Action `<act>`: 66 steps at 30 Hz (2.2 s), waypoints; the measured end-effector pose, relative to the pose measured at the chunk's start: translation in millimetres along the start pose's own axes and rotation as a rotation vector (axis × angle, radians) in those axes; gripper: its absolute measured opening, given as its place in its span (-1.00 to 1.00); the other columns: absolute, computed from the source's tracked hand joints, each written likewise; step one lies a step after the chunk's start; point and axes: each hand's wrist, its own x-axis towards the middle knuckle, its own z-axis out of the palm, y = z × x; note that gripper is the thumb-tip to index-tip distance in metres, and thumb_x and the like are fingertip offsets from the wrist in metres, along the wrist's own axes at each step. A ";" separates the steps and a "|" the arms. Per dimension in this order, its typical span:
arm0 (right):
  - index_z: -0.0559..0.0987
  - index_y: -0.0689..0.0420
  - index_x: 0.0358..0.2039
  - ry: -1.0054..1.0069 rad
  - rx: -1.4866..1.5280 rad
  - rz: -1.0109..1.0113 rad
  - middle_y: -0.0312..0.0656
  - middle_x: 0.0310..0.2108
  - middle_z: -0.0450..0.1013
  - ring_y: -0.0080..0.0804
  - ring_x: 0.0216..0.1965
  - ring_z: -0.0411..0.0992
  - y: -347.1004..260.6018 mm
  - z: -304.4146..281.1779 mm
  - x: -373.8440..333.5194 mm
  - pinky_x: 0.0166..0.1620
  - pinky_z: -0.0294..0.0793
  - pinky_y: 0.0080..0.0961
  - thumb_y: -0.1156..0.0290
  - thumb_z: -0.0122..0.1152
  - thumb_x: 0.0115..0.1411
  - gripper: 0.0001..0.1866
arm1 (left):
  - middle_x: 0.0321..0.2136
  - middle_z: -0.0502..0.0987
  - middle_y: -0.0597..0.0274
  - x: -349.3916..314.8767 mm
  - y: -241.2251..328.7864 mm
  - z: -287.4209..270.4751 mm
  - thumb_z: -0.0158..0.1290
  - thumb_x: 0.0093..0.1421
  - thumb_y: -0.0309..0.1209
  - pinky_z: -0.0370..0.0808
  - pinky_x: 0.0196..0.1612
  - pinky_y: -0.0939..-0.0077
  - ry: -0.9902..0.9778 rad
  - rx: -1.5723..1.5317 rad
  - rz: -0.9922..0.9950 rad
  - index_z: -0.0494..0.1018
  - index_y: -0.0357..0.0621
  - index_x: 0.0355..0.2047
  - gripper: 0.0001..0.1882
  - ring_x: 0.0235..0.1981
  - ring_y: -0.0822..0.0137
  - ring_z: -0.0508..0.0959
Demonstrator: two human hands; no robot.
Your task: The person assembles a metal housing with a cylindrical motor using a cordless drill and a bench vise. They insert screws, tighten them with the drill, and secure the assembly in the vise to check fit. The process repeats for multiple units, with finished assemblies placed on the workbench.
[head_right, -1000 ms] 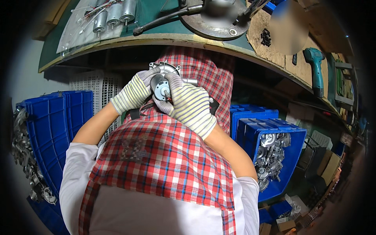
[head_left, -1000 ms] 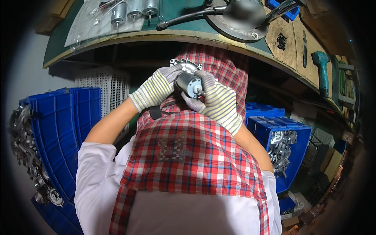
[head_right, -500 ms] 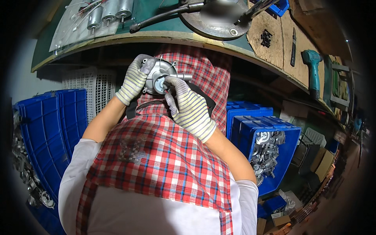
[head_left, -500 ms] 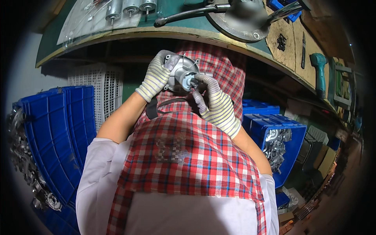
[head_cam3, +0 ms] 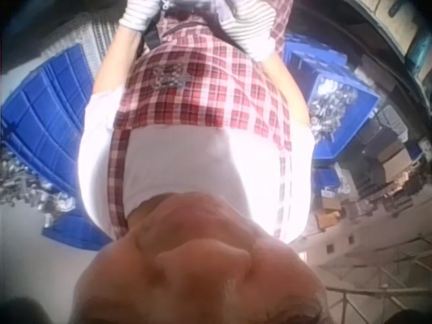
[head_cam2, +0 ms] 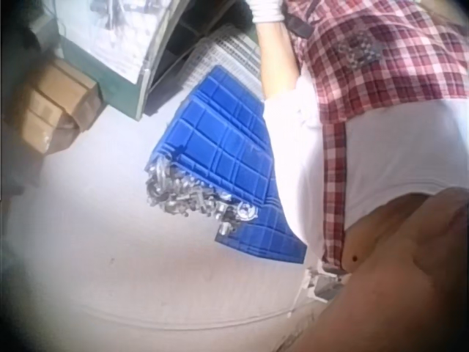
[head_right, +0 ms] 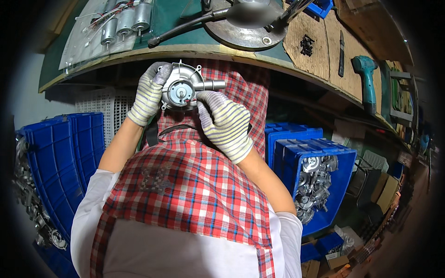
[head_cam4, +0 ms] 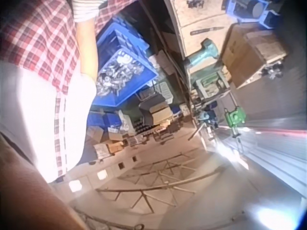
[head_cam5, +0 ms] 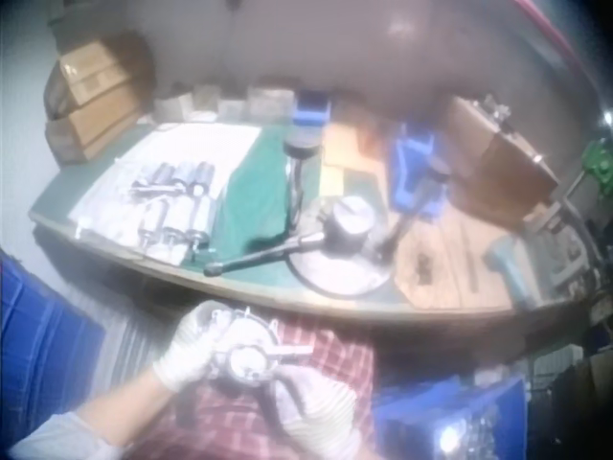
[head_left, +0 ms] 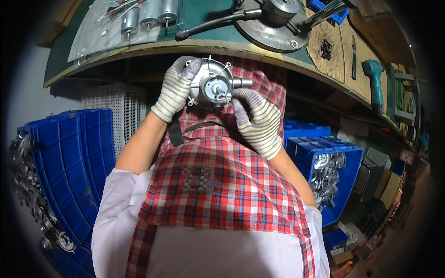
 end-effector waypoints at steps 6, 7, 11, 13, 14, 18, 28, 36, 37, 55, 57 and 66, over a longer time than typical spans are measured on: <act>0.65 0.20 -0.22 0.035 0.000 -0.002 -0.07 -0.36 0.61 -0.27 -0.37 0.63 2.5 -0.6 -2.7 -0.26 0.59 -0.46 0.53 0.26 0.18 -0.85 | -0.28 0.60 0.23 3.7 -0.5 1.9 0.19 0.29 -0.08 0.49 -0.11 0.54 0.001 -0.013 -0.023 0.54 -0.23 -0.13 -0.58 -0.24 0.48 0.53; 0.65 0.20 -0.22 0.065 0.036 0.024 -0.07 -0.36 0.61 -0.28 -0.37 0.63 5.2 0.4 -1.5 -0.25 0.59 -0.47 0.54 0.25 0.18 -0.85 | -0.28 0.60 0.24 5.7 -0.7 1.3 0.19 0.29 -0.08 0.49 -0.12 0.54 -0.009 0.003 -0.010 0.54 -0.23 -0.14 -0.58 -0.25 0.48 0.53; 0.65 0.19 -0.26 -0.014 0.002 0.015 -0.06 -0.39 0.61 -0.28 -0.37 0.63 -1.6 -0.3 -8.3 -0.31 0.59 -0.46 0.52 0.26 0.18 -0.89 | -0.29 0.60 0.26 2.6 -1.9 4.7 0.20 0.29 -0.10 0.51 -0.12 0.54 -0.037 -0.081 -0.083 0.55 -0.21 -0.18 -0.62 -0.25 0.49 0.54; 0.58 0.19 -0.09 0.001 -0.041 -0.078 -0.07 -0.34 0.60 -0.25 -0.37 0.63 7.0 3.6 -10.0 -0.32 0.59 -0.44 0.47 0.31 0.17 -0.73 | -0.28 0.60 0.24 4.7 -1.7 3.9 0.19 0.29 -0.11 0.52 -0.14 0.54 -0.028 -0.108 -0.094 0.54 -0.21 -0.17 -0.62 -0.26 0.48 0.55; 0.56 0.18 -0.04 0.018 -0.059 -0.098 -0.06 -0.31 0.60 -0.24 -0.36 0.63 6.5 4.0 -7.7 -0.31 0.60 -0.43 0.44 0.33 0.17 -0.67 | -0.28 0.61 0.24 6.0 -0.1 3.6 0.19 0.29 -0.11 0.53 -0.14 0.55 -0.023 -0.122 -0.098 0.54 -0.20 -0.17 -0.63 -0.26 0.48 0.56; 0.46 0.17 0.09 0.032 -0.105 -0.226 0.00 -0.19 0.56 -0.11 -0.27 0.59 -8.9 2.6 10.9 -0.30 0.59 -0.32 0.07 0.46 0.06 -0.32 | -0.27 0.62 0.19 5.1 13.6 6.3 0.18 0.31 -0.14 0.55 -0.16 0.55 -0.011 -0.131 -0.064 0.51 -0.22 -0.13 -0.63 -0.27 0.46 0.58; 0.47 0.19 -0.03 0.183 1.158 0.663 -0.10 -0.17 0.55 -0.37 -0.25 0.56 20.2 -22.2 33.6 -0.22 0.59 -0.51 0.01 0.29 0.25 -0.48 | -0.32 0.54 0.23 -37.0 109.0 35.9 -0.16 0.43 0.11 0.38 -0.52 0.75 -0.247 -0.045 -0.132 0.41 -0.33 0.07 -0.35 -0.49 0.61 0.47; 0.42 0.02 0.12 -0.052 1.739 0.668 -0.27 0.00 0.51 -0.37 0.01 0.49 62.7 17.5 -20.8 0.09 0.57 -0.26 0.19 -0.08 0.42 -0.66 | 0.24 0.32 0.11 -26.1 -0.5 38.4 0.20 0.23 -0.50 0.41 0.21 0.40 -0.592 0.080 0.298 0.25 -0.09 0.28 -0.38 0.21 0.30 0.39; 0.41 0.02 0.12 -0.049 1.348 0.581 -0.28 0.00 0.50 -0.37 0.01 0.48 55.9 19.9 -22.0 0.09 0.55 -0.28 0.20 -0.05 0.40 -0.65 | 0.24 0.32 0.13 -28.8 -12.1 38.1 0.21 0.24 -0.44 0.37 0.25 0.36 -0.569 0.157 0.293 0.24 -0.08 0.29 -0.36 0.22 0.27 0.39; 0.60 0.13 -0.17 -0.311 0.740 0.323 -0.21 -0.25 0.59 -0.29 -0.14 0.56 81.5 29.1 -33.6 -0.11 0.58 -0.36 0.60 0.31 0.03 -0.70 | 0.23 0.35 0.15 -18.1 -42.3 54.8 0.23 0.26 -0.33 0.32 0.32 0.29 -0.417 0.338 0.276 0.23 -0.07 0.30 -0.35 0.22 0.23 0.40; 0.57 0.14 -0.12 -0.316 0.778 0.355 -0.21 -0.23 0.58 -0.32 -0.14 0.54 90.2 34.0 -37.0 -0.10 0.58 -0.38 0.54 0.29 0.08 -0.70 | 0.23 0.35 0.15 -14.6 -43.7 57.3 0.23 0.26 -0.33 0.32 0.32 0.29 -0.407 0.331 0.276 0.23 -0.08 0.30 -0.35 0.22 0.22 0.40; 0.45 0.19 0.07 -0.299 0.740 0.283 -0.20 -0.15 0.54 -0.45 -0.12 0.49 75.8 24.0 -25.9 -0.08 0.54 -0.48 0.32 0.17 0.29 -0.62 | 0.23 0.36 0.14 -4.2 -44.4 60.6 0.23 0.26 -0.32 0.33 0.31 0.29 -0.351 0.296 0.278 0.24 -0.09 0.29 -0.36 0.22 0.22 0.41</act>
